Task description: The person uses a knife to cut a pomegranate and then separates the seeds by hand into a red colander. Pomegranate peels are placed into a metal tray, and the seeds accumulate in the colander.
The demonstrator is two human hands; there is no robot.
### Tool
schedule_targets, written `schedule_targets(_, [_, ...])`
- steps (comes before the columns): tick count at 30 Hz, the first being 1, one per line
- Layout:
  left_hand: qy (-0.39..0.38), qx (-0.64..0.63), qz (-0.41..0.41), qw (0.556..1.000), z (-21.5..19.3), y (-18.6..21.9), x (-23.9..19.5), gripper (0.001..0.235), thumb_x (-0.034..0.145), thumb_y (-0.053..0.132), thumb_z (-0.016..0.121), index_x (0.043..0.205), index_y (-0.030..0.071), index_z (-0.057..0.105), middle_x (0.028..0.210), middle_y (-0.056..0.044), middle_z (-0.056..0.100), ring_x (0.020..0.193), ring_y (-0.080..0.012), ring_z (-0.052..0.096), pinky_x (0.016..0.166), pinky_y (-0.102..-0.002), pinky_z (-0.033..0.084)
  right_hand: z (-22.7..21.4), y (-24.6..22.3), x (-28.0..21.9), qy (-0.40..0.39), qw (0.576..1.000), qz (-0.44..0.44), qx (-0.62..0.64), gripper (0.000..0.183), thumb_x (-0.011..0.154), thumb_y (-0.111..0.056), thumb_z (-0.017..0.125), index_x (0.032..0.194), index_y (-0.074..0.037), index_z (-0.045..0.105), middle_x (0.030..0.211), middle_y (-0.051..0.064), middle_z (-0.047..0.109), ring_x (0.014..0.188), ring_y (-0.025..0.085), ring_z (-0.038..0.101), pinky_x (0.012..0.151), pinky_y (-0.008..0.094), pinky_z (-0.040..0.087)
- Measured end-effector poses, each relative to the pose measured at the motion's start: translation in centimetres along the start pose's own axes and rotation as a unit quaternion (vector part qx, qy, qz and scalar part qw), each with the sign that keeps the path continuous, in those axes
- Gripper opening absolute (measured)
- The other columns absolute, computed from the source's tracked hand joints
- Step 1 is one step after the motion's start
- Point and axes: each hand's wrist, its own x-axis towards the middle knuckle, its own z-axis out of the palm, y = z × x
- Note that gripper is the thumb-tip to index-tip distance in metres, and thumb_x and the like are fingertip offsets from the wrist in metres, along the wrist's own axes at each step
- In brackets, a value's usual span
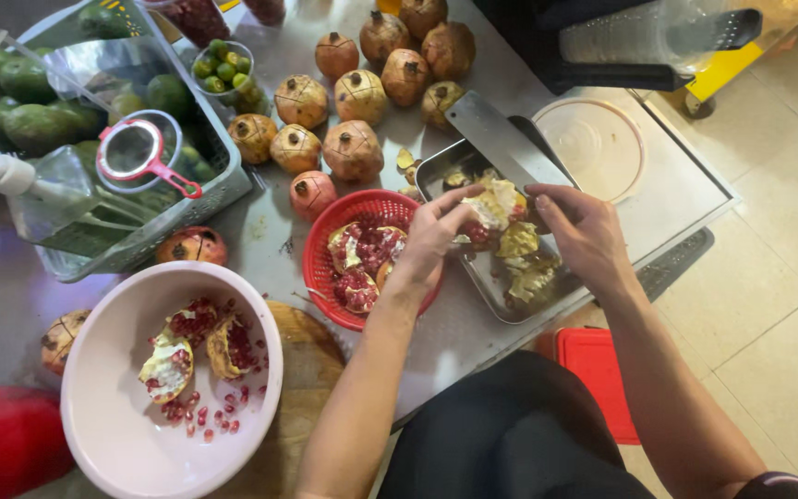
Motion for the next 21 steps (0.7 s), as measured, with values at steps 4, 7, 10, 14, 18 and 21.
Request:
schedule_targets(4, [0.016, -0.037, -0.010, 0.999, 0.1, 0.4, -0.4, 0.045, 0.095, 0.012, 0.064, 0.138, -0.001, 0.064, 0.095, -0.004, 0.071, 0.079, -0.0093, 0.067, 0.071, -0.035, 0.064, 0.3, -1.4, -0.9, 0.034, 0.999, -0.033, -0.009, 0.024, 0.100, -0.011, 0.065, 0.120, -0.003, 0.074, 0.099, 0.010, 0.078, 0.091, 0.013, 0.073, 0.082, 0.028, 0.057])
schedule_targets(7, [0.029, -0.049, -0.009, 0.998, 0.2, 0.8, -0.7, 0.049, 0.092, 0.010, 0.066, 0.139, -0.001, 0.060, 0.095, -0.005, 0.072, 0.080, -0.0108, 0.068, 0.072, -0.037, 0.066, 0.7, -1.8, -1.3, 0.051, 0.997, -0.050, -0.036, 0.022, 0.098, -0.011, 0.068, 0.117, -0.003, 0.075, 0.100, 0.011, 0.078, 0.086, 0.014, 0.072, 0.078, 0.028, 0.057])
schedule_targets(10, [0.045, -0.027, 0.000, 0.999, 0.5, 1.0, -1.2, 0.051, 0.092, 0.011, 0.067, 0.140, -0.001, 0.060, 0.099, -0.005, 0.073, 0.082, -0.0091, 0.068, 0.071, -0.034, 0.065, 1.0, -1.7, -1.6, 0.060, 0.991, -0.101, -0.068, 0.023, 0.096, -0.012, 0.072, 0.116, -0.002, 0.075, 0.105, 0.012, 0.076, 0.090, 0.015, 0.073, 0.079, 0.029, 0.057])
schedule_targets(14, [0.047, 0.054, 0.065, 0.995, 1.1, 1.0, -1.6, 0.059, 0.088, 0.005, 0.073, 0.145, -0.001, 0.058, 0.102, -0.008, 0.069, 0.085, -0.0117, 0.069, 0.074, -0.029, 0.062, 1.8, -1.3, -1.1, 0.055, 0.993, -0.107, 0.018, 0.047, 0.097, -0.012, 0.070, 0.140, 0.000, 0.058, 0.116, 0.012, 0.070, 0.101, 0.014, 0.069, 0.086, 0.029, 0.060])
schedule_targets(18, [0.009, 0.110, 0.107, 0.988, 2.0, 1.1, -1.9, 0.060, 0.086, 0.005, 0.073, 0.144, 0.001, 0.058, 0.113, -0.007, 0.073, 0.091, -0.0091, 0.069, 0.080, -0.025, 0.059, 1.9, -0.5, 0.1, -0.050, 0.987, 0.051, 0.147, 0.058, 0.092, -0.012, 0.073, 0.144, -0.007, 0.049, 0.112, 0.009, 0.074, 0.098, 0.011, 0.070, 0.083, 0.027, 0.058])
schedule_targets(21, [0.064, 0.191, 0.093, 0.975, 3.2, 1.2, -1.9, 0.053, 0.087, 0.013, 0.076, 0.138, 0.003, 0.064, 0.102, -0.009, 0.076, 0.084, -0.0093, 0.069, 0.075, -0.024, 0.057, 2.3, -0.1, 0.3, -0.022, 0.997, -0.004, 0.070, 0.046, 0.091, -0.009, 0.072, 0.136, -0.001, 0.062, 0.108, 0.009, 0.075, 0.094, 0.011, 0.071, 0.083, 0.026, 0.058])
